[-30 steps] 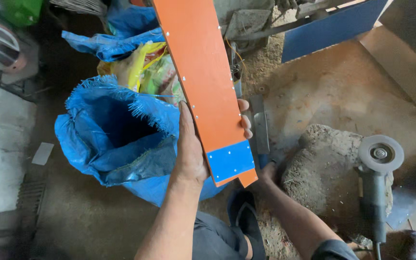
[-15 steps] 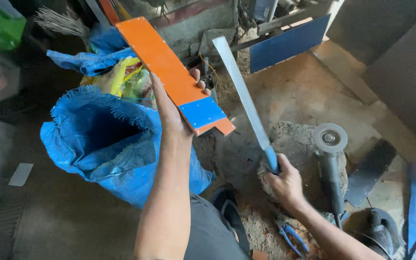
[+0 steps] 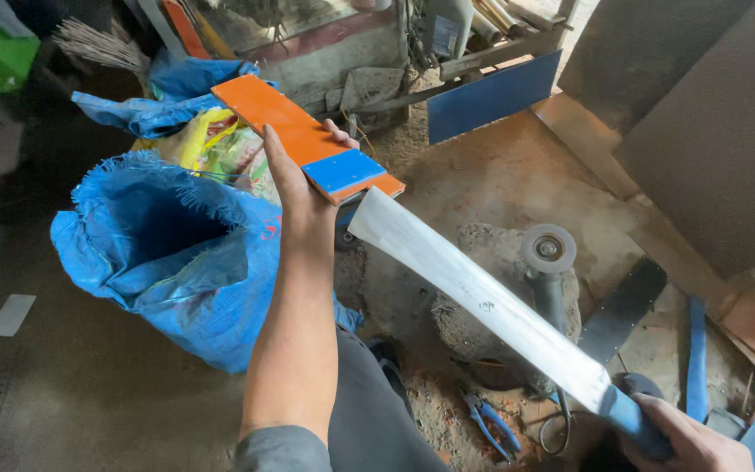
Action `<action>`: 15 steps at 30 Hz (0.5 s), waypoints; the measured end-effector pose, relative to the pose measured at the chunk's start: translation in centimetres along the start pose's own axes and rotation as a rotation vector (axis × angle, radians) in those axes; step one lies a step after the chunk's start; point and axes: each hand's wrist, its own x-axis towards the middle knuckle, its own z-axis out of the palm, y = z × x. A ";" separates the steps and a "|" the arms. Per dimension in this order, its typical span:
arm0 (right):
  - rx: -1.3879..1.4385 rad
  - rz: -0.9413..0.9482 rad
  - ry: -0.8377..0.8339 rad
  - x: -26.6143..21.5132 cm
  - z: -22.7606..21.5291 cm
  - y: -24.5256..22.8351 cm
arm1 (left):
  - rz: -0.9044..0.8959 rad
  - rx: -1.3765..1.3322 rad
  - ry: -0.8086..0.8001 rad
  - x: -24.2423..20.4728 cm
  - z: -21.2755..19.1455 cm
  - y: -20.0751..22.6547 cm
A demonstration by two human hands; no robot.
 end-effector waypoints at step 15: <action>-0.131 0.279 -0.268 -0.2 -1.3 -1.5 | -0.074 0.057 -0.035 -0.8 1.3 -1.7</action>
